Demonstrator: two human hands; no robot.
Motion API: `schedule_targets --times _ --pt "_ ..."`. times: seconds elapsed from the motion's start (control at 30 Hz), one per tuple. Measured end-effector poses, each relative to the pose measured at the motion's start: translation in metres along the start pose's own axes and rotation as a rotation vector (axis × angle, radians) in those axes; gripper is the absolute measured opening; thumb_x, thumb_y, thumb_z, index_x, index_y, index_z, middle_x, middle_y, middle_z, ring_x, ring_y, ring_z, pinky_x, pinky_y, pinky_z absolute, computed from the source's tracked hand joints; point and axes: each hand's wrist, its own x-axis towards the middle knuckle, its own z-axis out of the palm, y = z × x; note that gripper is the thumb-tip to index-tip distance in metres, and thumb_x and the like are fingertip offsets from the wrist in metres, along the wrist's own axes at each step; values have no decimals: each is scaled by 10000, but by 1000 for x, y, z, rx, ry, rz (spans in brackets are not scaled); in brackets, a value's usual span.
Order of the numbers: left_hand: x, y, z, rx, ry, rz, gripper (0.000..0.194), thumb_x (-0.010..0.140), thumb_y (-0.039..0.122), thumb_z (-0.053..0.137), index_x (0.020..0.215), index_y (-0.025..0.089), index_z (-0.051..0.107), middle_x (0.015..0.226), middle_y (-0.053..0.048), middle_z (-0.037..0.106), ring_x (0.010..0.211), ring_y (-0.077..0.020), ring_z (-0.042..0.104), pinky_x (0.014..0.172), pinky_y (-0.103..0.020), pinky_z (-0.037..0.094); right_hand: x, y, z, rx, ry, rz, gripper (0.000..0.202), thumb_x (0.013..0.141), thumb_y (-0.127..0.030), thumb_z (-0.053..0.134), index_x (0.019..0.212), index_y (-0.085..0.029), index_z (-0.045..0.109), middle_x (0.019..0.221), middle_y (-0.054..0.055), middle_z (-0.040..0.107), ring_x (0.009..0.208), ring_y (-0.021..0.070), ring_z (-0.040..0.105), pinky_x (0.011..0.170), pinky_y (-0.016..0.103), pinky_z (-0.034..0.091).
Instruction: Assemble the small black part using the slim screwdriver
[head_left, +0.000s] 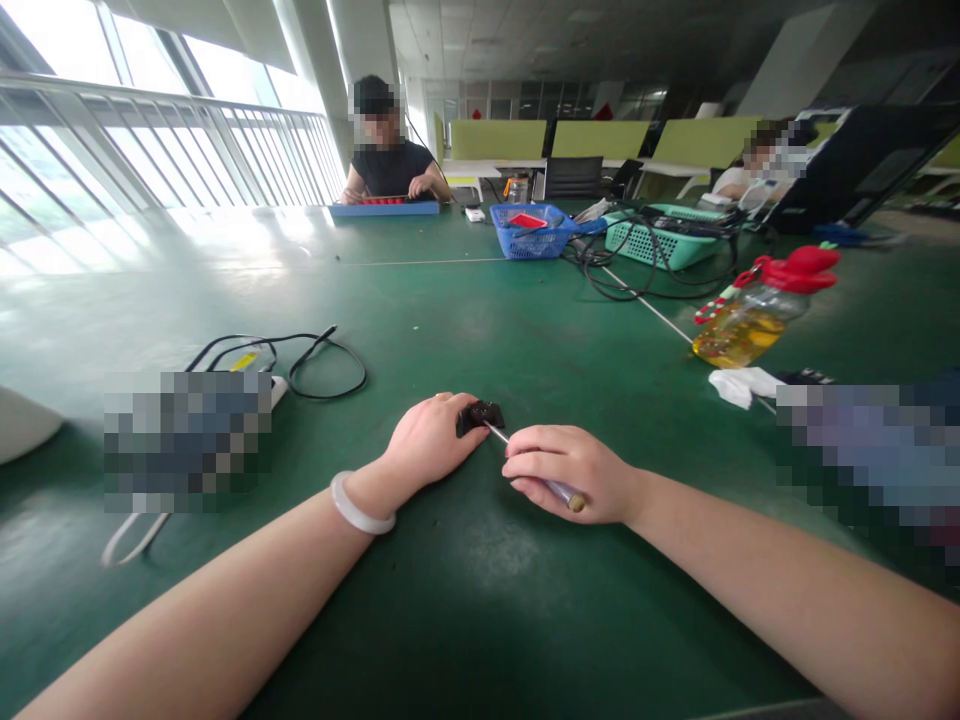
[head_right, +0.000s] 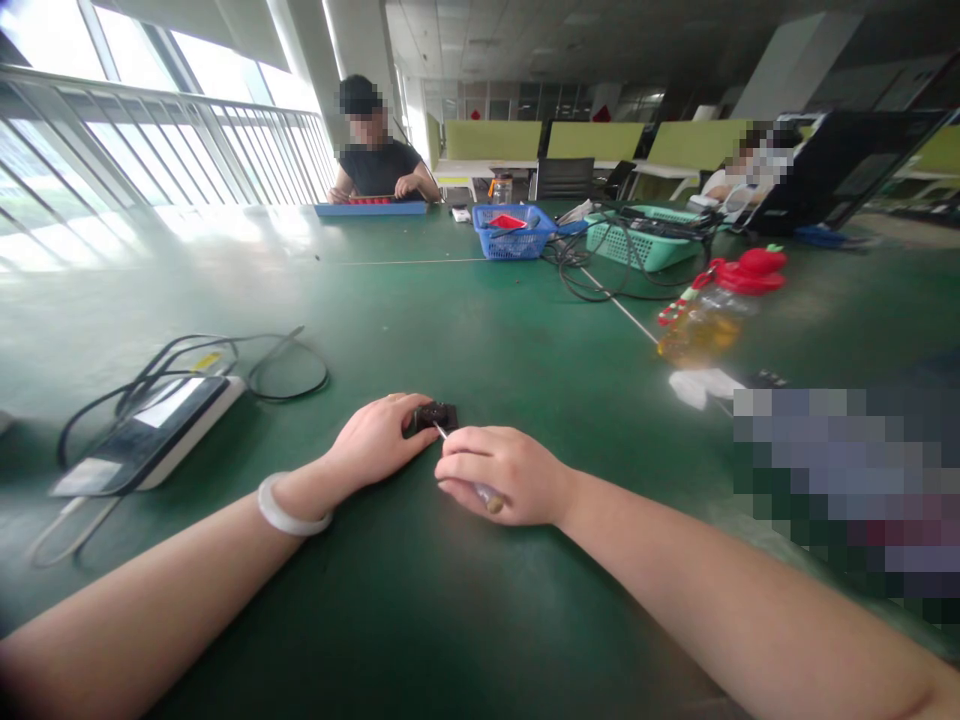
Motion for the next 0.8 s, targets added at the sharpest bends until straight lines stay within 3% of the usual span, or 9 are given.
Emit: schedule_targets --times 0.8 --pt "2 1 -3 8 -44 -21 291 822 418 567 1054 247 608 959 -37 679 845 -218 643 712 -301 472 2 -3 3 -67 -47 21 165 868 -158 520 1006 -171 608 958 67 655 870 149 618 768 274 523"
